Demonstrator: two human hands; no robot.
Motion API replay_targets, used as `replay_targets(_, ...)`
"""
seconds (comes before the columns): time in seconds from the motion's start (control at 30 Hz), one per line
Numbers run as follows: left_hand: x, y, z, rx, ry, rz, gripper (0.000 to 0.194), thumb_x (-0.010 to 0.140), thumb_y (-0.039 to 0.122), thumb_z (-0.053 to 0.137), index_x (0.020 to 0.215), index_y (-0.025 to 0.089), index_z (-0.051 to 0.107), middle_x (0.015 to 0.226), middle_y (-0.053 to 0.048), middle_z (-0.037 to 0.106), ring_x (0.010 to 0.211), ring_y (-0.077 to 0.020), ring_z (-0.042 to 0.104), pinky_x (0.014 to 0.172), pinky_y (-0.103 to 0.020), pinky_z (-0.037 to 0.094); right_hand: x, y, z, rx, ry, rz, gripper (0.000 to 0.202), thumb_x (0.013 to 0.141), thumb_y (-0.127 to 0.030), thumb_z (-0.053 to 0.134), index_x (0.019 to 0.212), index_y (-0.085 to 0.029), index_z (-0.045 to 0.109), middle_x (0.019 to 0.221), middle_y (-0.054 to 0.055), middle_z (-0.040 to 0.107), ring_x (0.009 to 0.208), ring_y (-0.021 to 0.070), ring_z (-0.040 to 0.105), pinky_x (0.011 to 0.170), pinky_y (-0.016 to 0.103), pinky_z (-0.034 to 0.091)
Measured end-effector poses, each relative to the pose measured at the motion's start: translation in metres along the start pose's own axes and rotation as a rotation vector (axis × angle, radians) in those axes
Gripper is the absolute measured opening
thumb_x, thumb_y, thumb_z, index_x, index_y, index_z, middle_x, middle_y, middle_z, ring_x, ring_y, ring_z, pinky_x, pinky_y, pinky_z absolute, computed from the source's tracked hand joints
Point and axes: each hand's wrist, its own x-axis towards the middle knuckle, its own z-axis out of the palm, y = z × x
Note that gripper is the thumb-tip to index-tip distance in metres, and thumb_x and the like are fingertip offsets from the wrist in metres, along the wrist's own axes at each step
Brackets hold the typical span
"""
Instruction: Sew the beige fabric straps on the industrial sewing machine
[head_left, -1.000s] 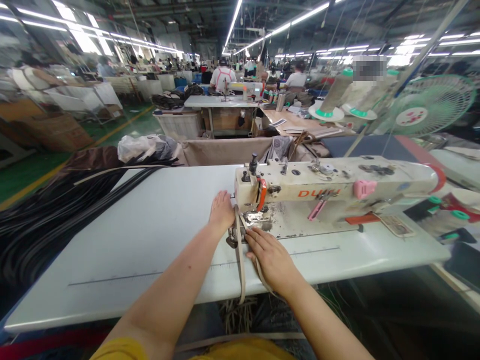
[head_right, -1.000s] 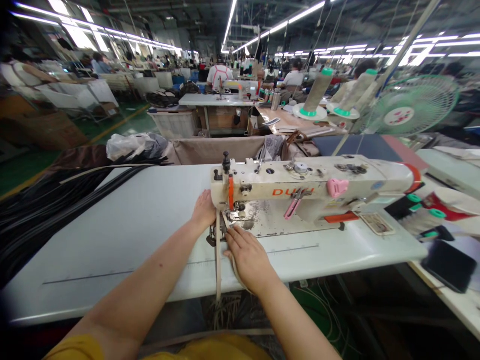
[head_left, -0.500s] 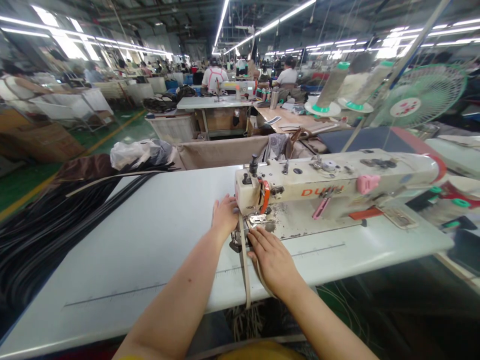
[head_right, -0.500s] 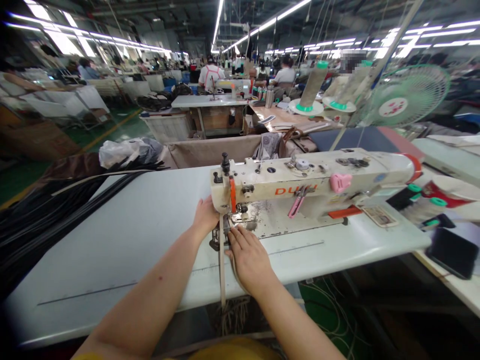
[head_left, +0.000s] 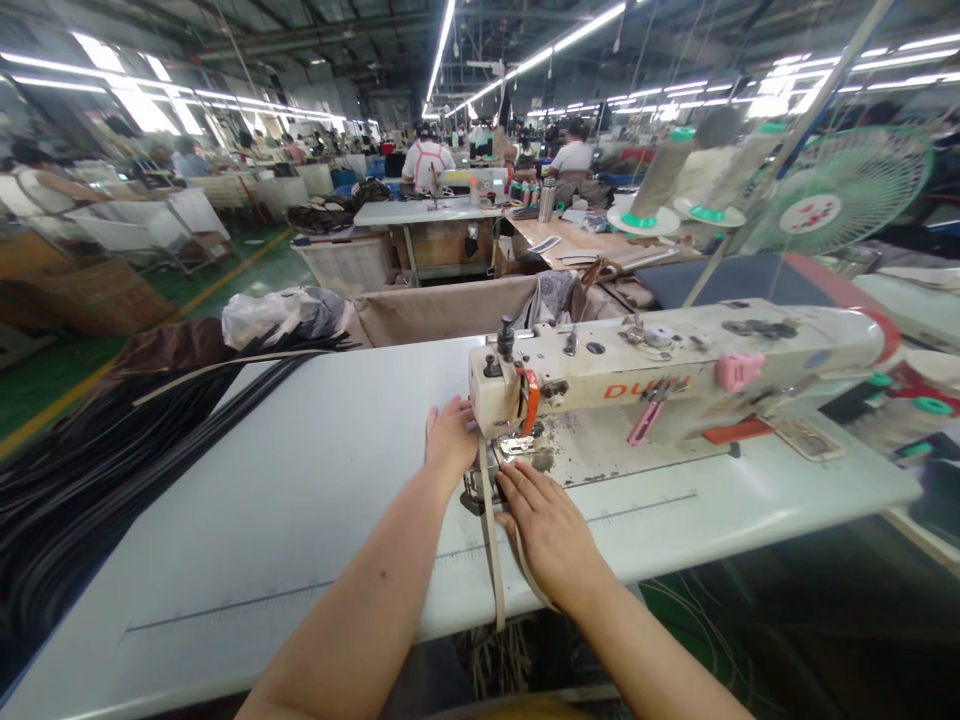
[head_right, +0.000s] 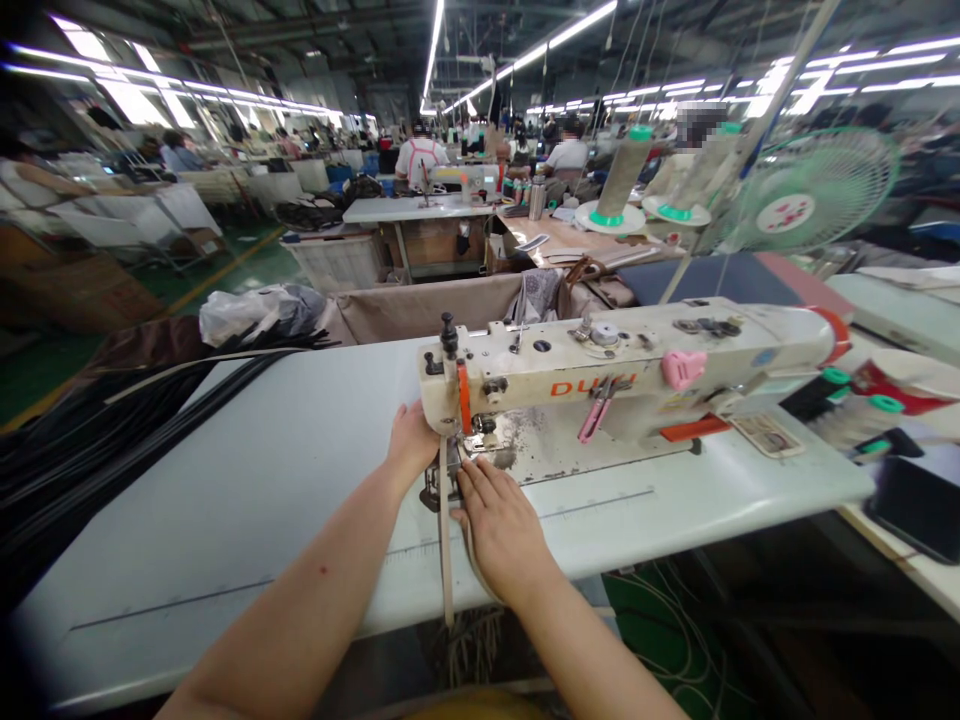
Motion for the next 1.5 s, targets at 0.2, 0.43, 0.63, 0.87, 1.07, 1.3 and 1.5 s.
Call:
replay_targets(0.2,0.002,-0.001,0.002,0.033,0.002,0.005,0.026,0.097,0.025,0.061,0.117,0.031,0.076,0.136,-0.008,0.069,0.141,-0.0327,0.05,0.126,-0.059,0.018,-0.003,-0.001,-0.007,0.055,0.022,-0.006,0.048,0.101,-0.035,0.062,0.143,-0.012,0.06,0.152,0.016,0.061,0.144,0.0333,0.052,0.117,0.053,0.048)
replay_targets(0.43,0.001,-0.001,0.005,0.027,0.027,-0.004,0.029,0.097,0.021,0.058,0.119,0.031,0.075,0.136,-0.009,0.068,0.14,-0.033,0.051,0.125,-0.06,0.02,-0.015,-0.002,-0.023,0.113,-0.019,-0.036,0.045,0.103,-0.039,0.056,0.141,-0.015,0.061,0.151,0.015,0.063,0.143,0.0351,0.054,0.125,0.067,0.029)
replay_targets(0.63,0.002,-0.005,0.004,-0.035,0.062,-0.018,0.028,0.096,0.02,0.058,0.116,0.028,0.075,0.131,-0.01,0.07,0.134,-0.0322,0.057,0.123,-0.059,0.023,-0.015,-0.002,-0.022,0.109,-0.052,-0.021,0.049,0.102,-0.04,0.057,0.144,-0.015,0.058,0.155,0.014,0.059,0.146,0.0358,0.05,0.125,0.067,0.029)
replay_targets(0.87,0.003,-0.014,0.002,-0.186,0.179,-0.062,0.023,0.092,0.015,0.054,0.105,0.021,0.072,0.115,-0.011,0.074,0.119,-0.029,0.065,0.107,-0.045,0.047,-0.017,-0.002,-0.021,0.106,-0.049,-0.025,0.051,0.102,-0.04,0.057,0.146,-0.014,0.056,0.154,0.014,0.06,0.146,0.0349,0.05,0.125,0.066,0.029)
replay_targets(1.07,0.0,-0.021,-0.001,-0.346,0.312,-0.1,0.02,0.097,0.029,0.056,0.112,0.019,0.067,0.117,-0.012,0.07,0.116,-0.0285,0.065,0.106,-0.047,0.05,-0.016,-0.002,-0.021,0.099,-0.025,-0.035,0.049,0.102,-0.039,0.058,0.145,-0.015,0.058,0.153,0.014,0.061,0.144,0.0343,0.052,0.124,0.063,0.031)
replay_targets(1.3,-0.019,-0.03,-0.016,-0.512,0.341,-0.015,0.04,0.095,0.038,0.067,0.13,0.02,0.06,0.139,-0.015,0.059,0.13,-0.029,0.059,0.095,-0.041,0.057,-0.017,-0.001,-0.019,0.079,-0.011,-0.043,0.048,0.1,-0.033,0.062,0.145,-0.017,0.058,0.154,0.012,0.061,0.143,0.0326,0.053,0.125,0.06,0.032)
replay_targets(1.5,-0.062,-0.028,-0.035,-0.573,0.072,0.18,0.099,0.072,0.028,0.088,0.157,0.03,0.038,0.164,-0.015,0.038,0.146,-0.0369,0.045,0.091,-0.039,0.055,-0.016,-0.002,-0.02,0.079,-0.022,-0.044,0.047,0.102,-0.038,0.057,0.144,-0.016,0.058,0.154,0.012,0.061,0.144,0.0334,0.053,0.124,0.061,0.032)
